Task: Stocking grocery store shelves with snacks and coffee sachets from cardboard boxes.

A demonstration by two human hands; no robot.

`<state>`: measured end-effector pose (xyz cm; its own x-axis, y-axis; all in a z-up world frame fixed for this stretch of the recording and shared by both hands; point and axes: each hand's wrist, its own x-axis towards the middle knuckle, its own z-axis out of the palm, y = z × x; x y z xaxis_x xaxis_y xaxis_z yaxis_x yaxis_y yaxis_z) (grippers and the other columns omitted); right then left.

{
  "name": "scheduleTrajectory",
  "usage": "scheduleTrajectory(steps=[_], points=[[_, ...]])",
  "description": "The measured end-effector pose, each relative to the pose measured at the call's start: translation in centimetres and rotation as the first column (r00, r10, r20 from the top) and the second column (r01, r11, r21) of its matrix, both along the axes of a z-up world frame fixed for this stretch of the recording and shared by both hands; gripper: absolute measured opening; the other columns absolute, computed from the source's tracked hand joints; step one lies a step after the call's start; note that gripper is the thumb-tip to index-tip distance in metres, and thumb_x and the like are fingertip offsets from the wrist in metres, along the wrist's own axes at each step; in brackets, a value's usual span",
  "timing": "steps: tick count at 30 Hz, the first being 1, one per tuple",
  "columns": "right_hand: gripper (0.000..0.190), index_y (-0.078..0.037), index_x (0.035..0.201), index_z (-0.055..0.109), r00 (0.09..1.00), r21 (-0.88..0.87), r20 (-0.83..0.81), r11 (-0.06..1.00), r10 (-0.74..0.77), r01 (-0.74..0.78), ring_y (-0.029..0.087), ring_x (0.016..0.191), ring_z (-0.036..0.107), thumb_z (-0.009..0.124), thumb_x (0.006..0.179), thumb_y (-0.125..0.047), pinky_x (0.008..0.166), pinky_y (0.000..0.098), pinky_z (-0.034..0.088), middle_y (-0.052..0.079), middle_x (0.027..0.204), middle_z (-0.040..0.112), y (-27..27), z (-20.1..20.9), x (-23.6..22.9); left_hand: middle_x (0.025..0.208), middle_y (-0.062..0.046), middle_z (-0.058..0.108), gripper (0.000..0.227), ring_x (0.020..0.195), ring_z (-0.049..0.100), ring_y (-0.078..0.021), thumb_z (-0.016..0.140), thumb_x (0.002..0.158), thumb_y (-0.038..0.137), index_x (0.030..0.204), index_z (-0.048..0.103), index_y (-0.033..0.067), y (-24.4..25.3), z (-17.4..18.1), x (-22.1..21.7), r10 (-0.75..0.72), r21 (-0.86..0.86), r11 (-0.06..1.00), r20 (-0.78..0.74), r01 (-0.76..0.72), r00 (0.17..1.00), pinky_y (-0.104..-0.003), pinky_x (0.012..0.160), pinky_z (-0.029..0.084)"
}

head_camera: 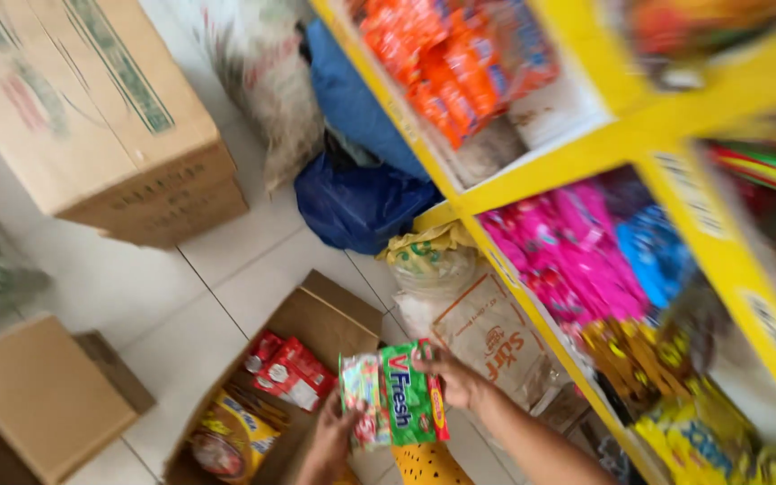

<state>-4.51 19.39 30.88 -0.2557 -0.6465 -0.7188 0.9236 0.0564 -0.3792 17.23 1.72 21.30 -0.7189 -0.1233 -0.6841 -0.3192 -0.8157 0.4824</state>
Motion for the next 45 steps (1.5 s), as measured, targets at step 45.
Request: scheduleTrajectory(steps=[45], points=[[0.055,-0.009,0.137,0.061,0.478,-0.347,-0.613,0.758,-0.629,0.552,0.021,0.115,0.068,0.08,0.086,-0.014,0.099,0.0463,0.058,0.005,0.125,0.071,21.3,38.2,11.7,0.114,-0.005,0.069,0.033,0.096,0.071,-0.0212,0.064,0.099,0.016,0.131,0.058,0.0111,11.3,44.6,-7.8,-0.524,-0.32,0.85,-0.451,0.418,0.722,-0.041,0.075,0.062]])
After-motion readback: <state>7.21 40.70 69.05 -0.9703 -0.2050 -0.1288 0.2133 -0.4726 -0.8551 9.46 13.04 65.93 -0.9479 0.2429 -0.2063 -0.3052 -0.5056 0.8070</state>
